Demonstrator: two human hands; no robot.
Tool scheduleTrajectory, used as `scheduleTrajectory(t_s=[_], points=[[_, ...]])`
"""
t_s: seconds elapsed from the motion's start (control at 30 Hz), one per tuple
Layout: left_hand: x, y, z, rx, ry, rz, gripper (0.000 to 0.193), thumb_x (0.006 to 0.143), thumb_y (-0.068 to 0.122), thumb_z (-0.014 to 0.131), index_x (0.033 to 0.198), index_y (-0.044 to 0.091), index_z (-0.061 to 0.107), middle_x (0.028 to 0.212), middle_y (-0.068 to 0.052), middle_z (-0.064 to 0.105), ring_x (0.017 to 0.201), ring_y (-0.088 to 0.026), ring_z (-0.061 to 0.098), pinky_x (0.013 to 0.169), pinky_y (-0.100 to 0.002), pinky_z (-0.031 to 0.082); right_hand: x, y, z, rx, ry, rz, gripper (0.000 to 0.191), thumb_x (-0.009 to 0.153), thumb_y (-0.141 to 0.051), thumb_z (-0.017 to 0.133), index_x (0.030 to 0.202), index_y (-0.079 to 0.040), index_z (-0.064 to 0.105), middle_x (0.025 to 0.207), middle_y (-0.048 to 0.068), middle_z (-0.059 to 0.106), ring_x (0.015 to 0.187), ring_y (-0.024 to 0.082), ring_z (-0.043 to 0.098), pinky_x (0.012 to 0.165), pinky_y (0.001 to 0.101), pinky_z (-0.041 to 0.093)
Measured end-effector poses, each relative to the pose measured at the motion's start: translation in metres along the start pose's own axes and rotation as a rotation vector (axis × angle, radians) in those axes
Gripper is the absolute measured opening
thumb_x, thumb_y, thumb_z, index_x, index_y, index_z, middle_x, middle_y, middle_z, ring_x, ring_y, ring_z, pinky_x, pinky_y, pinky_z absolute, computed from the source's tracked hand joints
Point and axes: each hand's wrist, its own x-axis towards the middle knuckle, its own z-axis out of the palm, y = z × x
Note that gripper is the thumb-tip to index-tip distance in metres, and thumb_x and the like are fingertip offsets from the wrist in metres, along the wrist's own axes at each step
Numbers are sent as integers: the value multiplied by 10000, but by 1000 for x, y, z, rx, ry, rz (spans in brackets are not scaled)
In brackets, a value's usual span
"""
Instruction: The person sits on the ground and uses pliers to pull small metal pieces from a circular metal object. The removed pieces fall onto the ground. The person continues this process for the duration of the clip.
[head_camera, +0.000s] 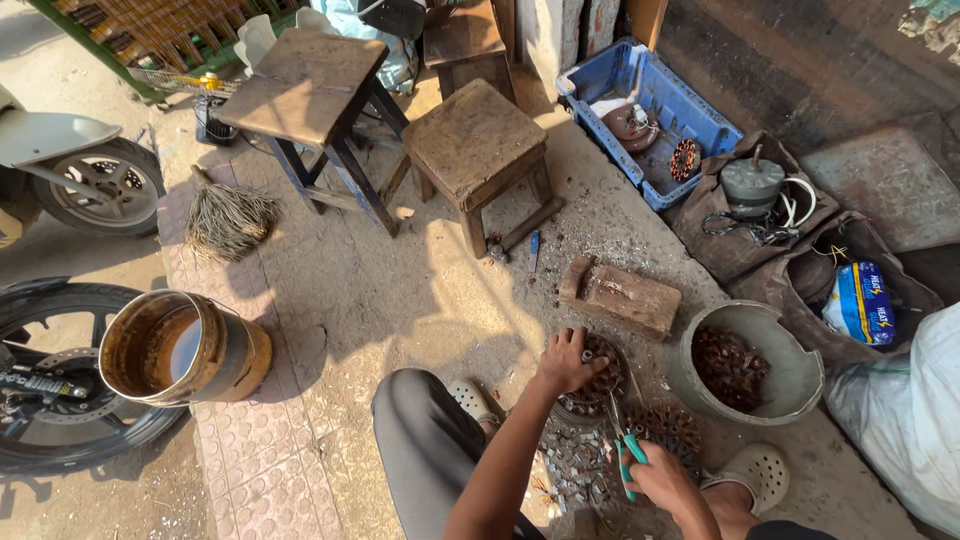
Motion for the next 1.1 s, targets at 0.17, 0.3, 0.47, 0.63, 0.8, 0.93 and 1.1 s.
scheduleTrajectory(t_s=[0.17, 0.3, 0.47, 0.63, 0.8, 0.93, 1.1], points=[[3, 1, 4, 41, 23, 3, 1017, 915, 758, 492, 1612, 71, 212, 1595, -245, 304, 1465, -433, 328, 1127, -594, 390, -5, 17, -3, -91, 54, -129, 135, 859, -6, 558, 952, 2, 656, 819, 137, 658, 756, 242, 660, 699, 403, 534], [7, -1, 16, 39, 70, 9, 922, 936, 667, 534, 1582, 68, 262, 1495, -207, 401, 1397, -379, 405, 1078, -577, 434, -1, 23, 0, -28, 87, -199, 140, 827, -1, 552, 942, -6, 632, 812, 111, 685, 758, 223, 706, 687, 391, 556], [2, -3, 21, -6, 122, 18, 819, 953, 584, 564, 1565, 91, 337, 1469, -196, 452, 1375, -383, 441, 1058, -560, 460, -2, 16, 8, 6, 95, -204, 134, 852, -4, 549, 946, 8, 644, 865, 121, 669, 817, 229, 700, 737, 377, 560], [2, -3, 18, 4, 85, 5, 824, 957, 586, 564, 1551, 71, 315, 1471, -211, 424, 1373, -379, 419, 1056, -565, 449, -4, 11, 13, 93, 94, -182, 169, 847, 24, 518, 960, 13, 643, 937, 111, 656, 863, 222, 724, 777, 369, 643], [5, -5, 16, 39, 56, 16, 808, 971, 620, 551, 1507, 50, 346, 1474, -232, 411, 1388, -399, 391, 1075, -592, 426, -5, 10, 9, 5, 110, -155, 185, 853, 24, 526, 981, 12, 658, 908, 148, 651, 838, 243, 709, 766, 389, 635], [3, -5, 14, 19, 32, 20, 815, 964, 625, 531, 1507, 44, 352, 1448, -232, 440, 1340, -395, 440, 1055, -570, 467, -10, 6, 6, 31, 97, -115, 184, 856, 21, 530, 988, 20, 658, 955, 114, 643, 864, 224, 704, 783, 391, 638], [1, -3, 11, 28, -5, 22, 847, 934, 650, 522, 1480, 21, 369, 1430, -238, 448, 1325, -392, 459, 1029, -543, 500, -15, -8, 0, -59, 107, -128, 189, 860, 27, 514, 997, 23, 643, 941, 141, 632, 844, 253, 722, 744, 407, 655]])
